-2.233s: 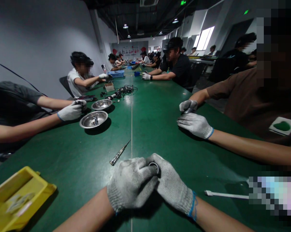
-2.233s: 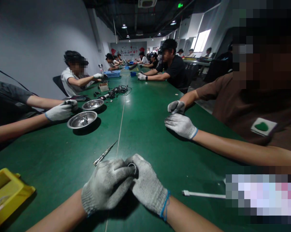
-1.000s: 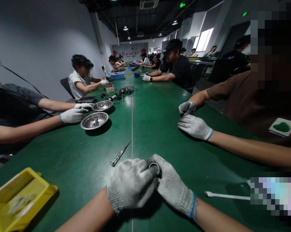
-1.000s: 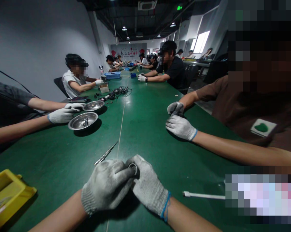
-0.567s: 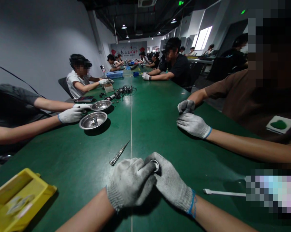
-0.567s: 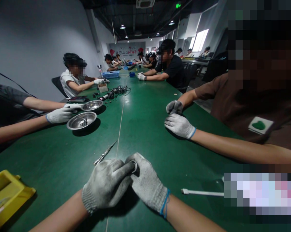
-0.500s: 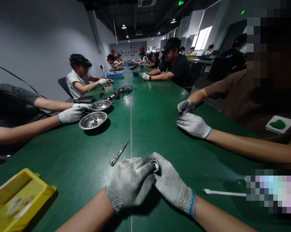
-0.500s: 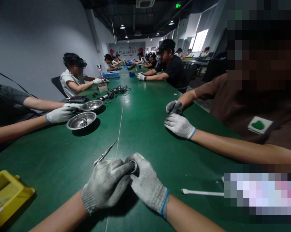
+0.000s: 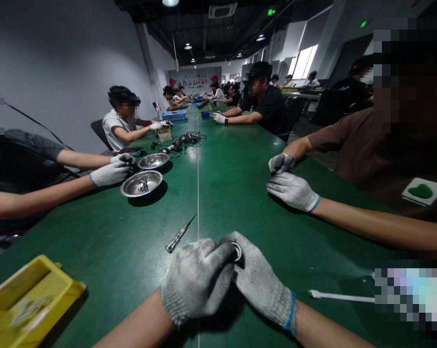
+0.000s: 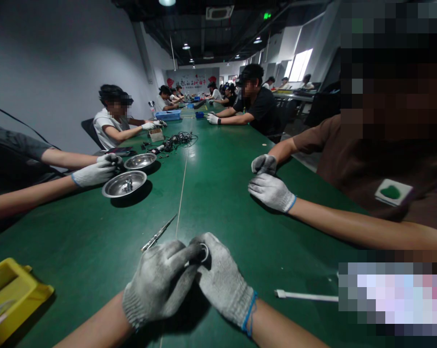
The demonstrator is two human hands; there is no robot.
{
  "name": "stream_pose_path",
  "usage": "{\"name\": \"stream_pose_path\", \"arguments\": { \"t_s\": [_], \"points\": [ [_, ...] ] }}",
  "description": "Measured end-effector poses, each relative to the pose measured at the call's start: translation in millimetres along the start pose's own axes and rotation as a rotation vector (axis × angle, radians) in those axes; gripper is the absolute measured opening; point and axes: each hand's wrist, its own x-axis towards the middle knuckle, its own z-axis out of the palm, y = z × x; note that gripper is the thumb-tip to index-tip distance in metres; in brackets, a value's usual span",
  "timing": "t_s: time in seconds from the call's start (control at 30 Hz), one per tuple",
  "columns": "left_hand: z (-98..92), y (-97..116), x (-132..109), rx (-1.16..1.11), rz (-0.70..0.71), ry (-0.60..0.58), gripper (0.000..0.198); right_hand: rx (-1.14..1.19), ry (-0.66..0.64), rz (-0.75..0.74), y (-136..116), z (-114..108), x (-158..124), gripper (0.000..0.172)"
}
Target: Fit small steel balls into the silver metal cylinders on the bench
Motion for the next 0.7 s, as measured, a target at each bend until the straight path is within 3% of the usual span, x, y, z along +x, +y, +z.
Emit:
{"name": "stream_pose_path", "arguments": {
  "t_s": [0.1, 0.17, 0.27, 0.47, 0.57, 0.63, 0.7],
  "points": [
    [7.0, 0.7, -1.6, -0.132, -0.263, 0.058, 0.038, -0.051, 0.085, 0.001, 3.4, 5.6, -7.0, 0.055],
    [11.2, 2.4, -0.3, -0.233, -0.413, 0.048, 0.035, -0.096, 0.117, 0.046, 6.2, 9.5, -13.3, 0.078],
    [14.2, 5.0, 3.1, -0.357, -0.505, 0.004, 0.027, -0.159, 0.106, 0.133, 9.5, 13.0, -20.4, 0.094],
    [0.1, -4.3, 13.8, -0.582, -0.596, -0.011, 0.020, -0.125, 0.093, 0.120, 7.7, 8.9, -16.5, 0.102],
    [-20.8, -22.8, 22.8, -0.726, -0.733, 0.004, 0.029, -0.081, 0.132, 0.090, 10.0, 5.4, -10.4, 0.090],
    [-39.4, -40.2, 27.4, -0.590, -0.785, 0.027, 0.031, -0.044, 0.144, 0.062, 13.5, 4.2, -7.0, 0.080],
    [-59.5, -59.5, 28.6, -0.279, -0.838, -0.043, 0.037, -0.015, 0.141, 0.063, 16.3, 4.1, -4.6, 0.072]
  ]
}}
